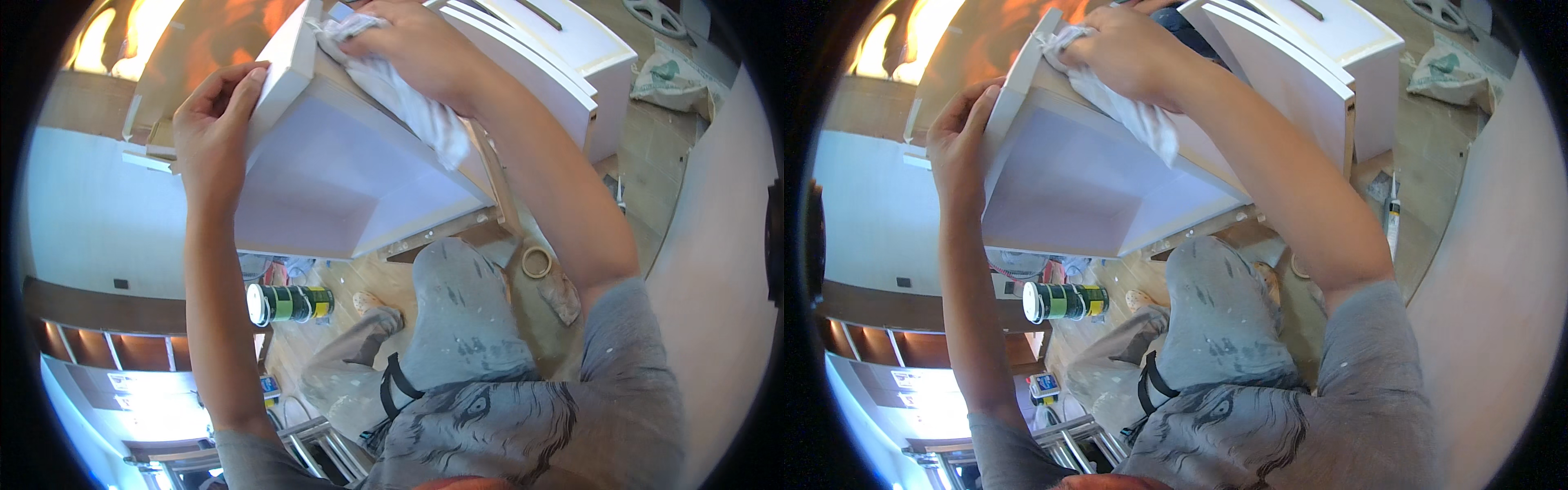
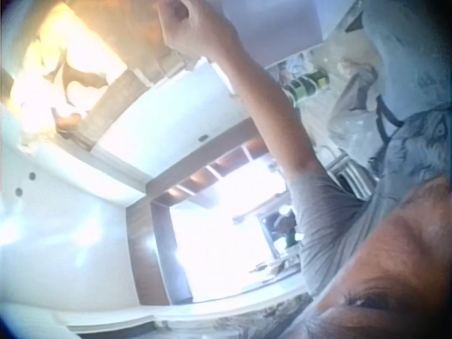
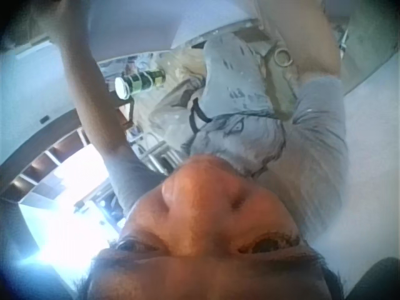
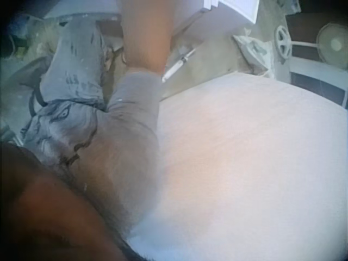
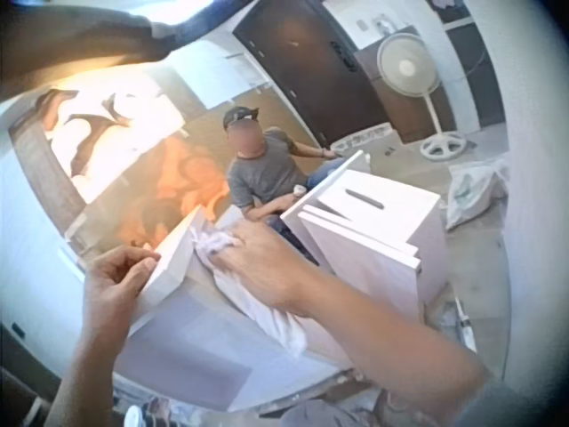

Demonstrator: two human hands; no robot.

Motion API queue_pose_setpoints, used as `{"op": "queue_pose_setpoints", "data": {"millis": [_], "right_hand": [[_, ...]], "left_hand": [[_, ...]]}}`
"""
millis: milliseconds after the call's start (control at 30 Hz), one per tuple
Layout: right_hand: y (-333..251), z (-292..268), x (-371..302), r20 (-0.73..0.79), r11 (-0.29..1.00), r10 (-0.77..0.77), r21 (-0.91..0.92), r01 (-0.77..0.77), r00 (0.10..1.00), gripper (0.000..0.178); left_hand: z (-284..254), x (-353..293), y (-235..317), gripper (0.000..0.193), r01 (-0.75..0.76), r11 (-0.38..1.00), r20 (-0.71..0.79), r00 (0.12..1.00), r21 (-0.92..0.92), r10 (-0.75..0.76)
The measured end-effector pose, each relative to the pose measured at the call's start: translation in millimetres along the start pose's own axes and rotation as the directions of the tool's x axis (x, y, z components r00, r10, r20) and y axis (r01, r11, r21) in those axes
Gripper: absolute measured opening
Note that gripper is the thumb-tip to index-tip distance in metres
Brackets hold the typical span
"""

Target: The person wipes a white cabinet door with a cloth, then applies masking tape to its edges. The person handles the door and tape throughout the clip.

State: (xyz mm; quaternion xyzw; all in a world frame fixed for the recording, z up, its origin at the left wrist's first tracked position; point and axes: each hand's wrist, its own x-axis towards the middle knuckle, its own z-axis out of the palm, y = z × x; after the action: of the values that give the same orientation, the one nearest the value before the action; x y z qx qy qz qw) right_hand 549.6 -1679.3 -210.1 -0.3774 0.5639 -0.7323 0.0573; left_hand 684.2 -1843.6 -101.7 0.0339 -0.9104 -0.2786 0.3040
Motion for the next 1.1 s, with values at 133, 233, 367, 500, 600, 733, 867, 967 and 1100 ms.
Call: {"op": "queue_pose_setpoints", "data": {"millis": [133, 233, 367, 500, 600, 733, 867, 967, 1100], "right_hand": [[-17, -5, -45, 0.006, 0.989, -0.118, 0.093, 0.117, 0.993, 0.037], [-24, -2, -69, -0.055, 0.919, -0.091, 0.38, 0.105, 0.994, 0.041], [-19, 34, -114, 0.074, 0.594, 0.045, 0.8, -0.087, 0.996, 0.048], [-7, 86, -135, 0.058, 0.488, 0.142, 0.865, -0.121, 0.988, 0.064], [3, 122, -140, 0.167, 0.486, 0.147, 0.846, -0.218, 0.975, 0.067], [14, 161, -141, 0.319, 0.523, 0.16, 0.775, -0.354, 0.934, 0.054], [22, 195, -132, 0.201, 0.876, 0.162, 0.421, -0.234, 0.966, 0.034], [27, 194, -123, 0.237, 0.972, 0.154, 0.137, -0.189, 0.959, 0.018], [23, 222, -111, 0.32, 0.99, 0.093, 0.066, -0.121, 0.943, 0.02]], "left_hand": [[0, 0, 0, 0.023, -0.042, 0.999, 0.002, 0.999, 0.002, 0.042], [-8, -2, 1, 0.022, -0.053, 0.998, 0.01, 0.999, 0.023, 0.053], [-28, -14, -10, 0.018, -0.136, 0.971, -0.144, 0.984, -0.195, 0.109], [-49, -109, -14, 0.02, 0.015, 0.952, -0.258, 0.961, -0.306, -0.098], [-44, -199, -59, 0.039, 0.347, 0.809, 0.084, 0.933, -0.475, -0.351], [-25, -227, -81, 0.065, 0.445, 0.561, 0.258, 0.887, -0.698, -0.382], [-36, -225, -91, 0.067, 0.476, 0.476, 0.339, 0.874, -0.739, -0.348], [-70, -233, -109, 0.051, 0.569, 0.569, 0.363, 0.82, -0.593, -0.442], [-126, -260, -152, 0.044, 0.53, 0.649, 0.379, 0.847, -0.546, -0.373]]}}
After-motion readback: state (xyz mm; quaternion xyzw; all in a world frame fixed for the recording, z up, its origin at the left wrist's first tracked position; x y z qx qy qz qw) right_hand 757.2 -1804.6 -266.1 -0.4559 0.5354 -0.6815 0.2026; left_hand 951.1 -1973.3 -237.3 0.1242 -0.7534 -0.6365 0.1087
